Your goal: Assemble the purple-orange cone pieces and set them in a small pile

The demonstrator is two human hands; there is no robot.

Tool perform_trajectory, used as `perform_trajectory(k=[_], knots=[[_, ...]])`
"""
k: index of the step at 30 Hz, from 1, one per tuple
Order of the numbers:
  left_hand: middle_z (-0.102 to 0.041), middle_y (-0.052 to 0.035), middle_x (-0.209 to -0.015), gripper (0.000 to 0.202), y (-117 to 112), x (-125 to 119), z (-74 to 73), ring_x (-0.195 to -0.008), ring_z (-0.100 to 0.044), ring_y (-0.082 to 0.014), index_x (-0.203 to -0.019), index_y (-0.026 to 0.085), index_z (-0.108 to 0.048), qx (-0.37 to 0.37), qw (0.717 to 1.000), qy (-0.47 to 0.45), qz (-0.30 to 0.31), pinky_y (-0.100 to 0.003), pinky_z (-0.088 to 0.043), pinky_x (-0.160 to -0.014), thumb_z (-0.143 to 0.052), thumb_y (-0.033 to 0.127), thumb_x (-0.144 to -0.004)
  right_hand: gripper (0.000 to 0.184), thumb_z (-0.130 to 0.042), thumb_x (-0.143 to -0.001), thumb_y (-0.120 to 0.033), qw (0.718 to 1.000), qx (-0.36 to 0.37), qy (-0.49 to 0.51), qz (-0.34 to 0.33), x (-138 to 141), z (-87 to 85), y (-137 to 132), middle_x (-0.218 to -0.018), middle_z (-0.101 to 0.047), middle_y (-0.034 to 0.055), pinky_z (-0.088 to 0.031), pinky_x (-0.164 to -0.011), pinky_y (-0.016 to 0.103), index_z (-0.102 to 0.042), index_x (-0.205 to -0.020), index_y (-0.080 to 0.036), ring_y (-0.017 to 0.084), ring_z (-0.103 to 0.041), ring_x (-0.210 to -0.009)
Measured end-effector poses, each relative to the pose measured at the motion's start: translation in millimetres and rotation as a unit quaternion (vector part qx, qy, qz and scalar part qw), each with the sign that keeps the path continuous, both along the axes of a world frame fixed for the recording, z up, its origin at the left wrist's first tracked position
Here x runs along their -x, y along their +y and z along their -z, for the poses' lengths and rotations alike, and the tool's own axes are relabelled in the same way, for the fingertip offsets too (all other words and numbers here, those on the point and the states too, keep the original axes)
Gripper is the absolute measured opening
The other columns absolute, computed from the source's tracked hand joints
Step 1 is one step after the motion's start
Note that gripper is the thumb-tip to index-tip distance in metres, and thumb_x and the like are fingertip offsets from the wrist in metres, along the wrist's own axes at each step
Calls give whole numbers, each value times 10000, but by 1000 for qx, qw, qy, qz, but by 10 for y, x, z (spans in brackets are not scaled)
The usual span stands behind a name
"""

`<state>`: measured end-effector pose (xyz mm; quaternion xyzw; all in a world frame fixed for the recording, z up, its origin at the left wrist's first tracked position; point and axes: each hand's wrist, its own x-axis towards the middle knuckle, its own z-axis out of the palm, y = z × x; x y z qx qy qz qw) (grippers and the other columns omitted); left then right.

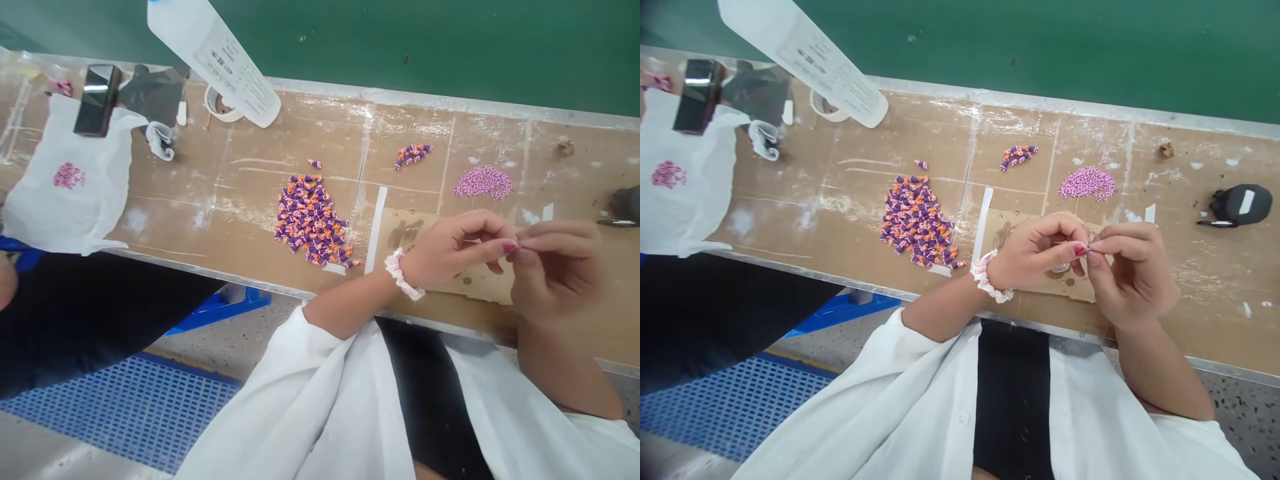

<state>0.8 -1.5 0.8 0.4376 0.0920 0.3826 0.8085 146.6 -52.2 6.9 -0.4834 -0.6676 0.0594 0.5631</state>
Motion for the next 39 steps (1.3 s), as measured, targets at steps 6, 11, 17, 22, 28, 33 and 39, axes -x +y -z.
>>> perform_trajectory(k=[6,11,17,22,28,33,39], knots=[[-558,0,-909,213,-7,36,-68,-752,-602,-30,-871,90,-589,-29,998,53,12,-185,-510,-718,-562,300,-861,134,-666,-754,-136,1000,12,24,-5,7,-15,-12,-800,-605,20,-456,-549,313,-628,-850,-221,143,-574,-685],[-568,-17,-919,221,-12,10,-22,-743,-596,-27,-869,87,-603,-43,999,2,-2,-182,-546,-697,-658,295,-817,44,-633,-800,-175,996,23,86,-30,59,-48,14,-771,-584,14,-435,-537,298,-607,-807,-209,123,-555,-646],[-564,-10,-889,292,-19,-13,12,-729,-591,-25,-852,109,-583,-40,999,6,-1,-177,-531,-680,-669,384,-809,54,-649,-800,-202,998,30,57,-29,37,-61,7,-755,-587,6,-439,-523,301,-599,-795,-222,129,-559,-636],[-549,-14,-881,248,-3,45,-46,-751,-580,-45,-812,121,-566,-73,995,60,-24,-189,-495,-694,-619,363,-824,131,-683,-760,-166,999,27,23,-13,26,-36,-26,-795,-615,15,-446,-534,312,-635,-856,-240,149,-580,-685],[-567,-19,-866,188,36,112,-76,-836,-566,-81,-819,105,-604,-285,935,138,-158,-211,-444,-741,-485,241,-869,154,-687,-741,-122,998,46,37,-31,36,-67,-5,-779,-617,12,-447,-559,317,-646,-842,-231,144,-588,-690],[-548,-43,-898,284,29,92,-43,-778,-544,-63,-850,88,-629,-366,894,173,-192,-218,-438,-731,-414,267,-900,123,-679,-751,-143,996,75,25,-35,24,-118,3,-755,-602,4,-435,-554,327,-615,-801,-235,143,-573,-662],[-508,-62,-916,431,24,85,-57,-795,-497,-52,-893,25,-634,-387,885,186,-180,-210,-432,-756,-294,290,-917,73,-663,-789,-206,991,133,25,-23,40,-212,-34,-779,-591,17,-443,-603,362,-601,-777,-243,148,-571,-675]])
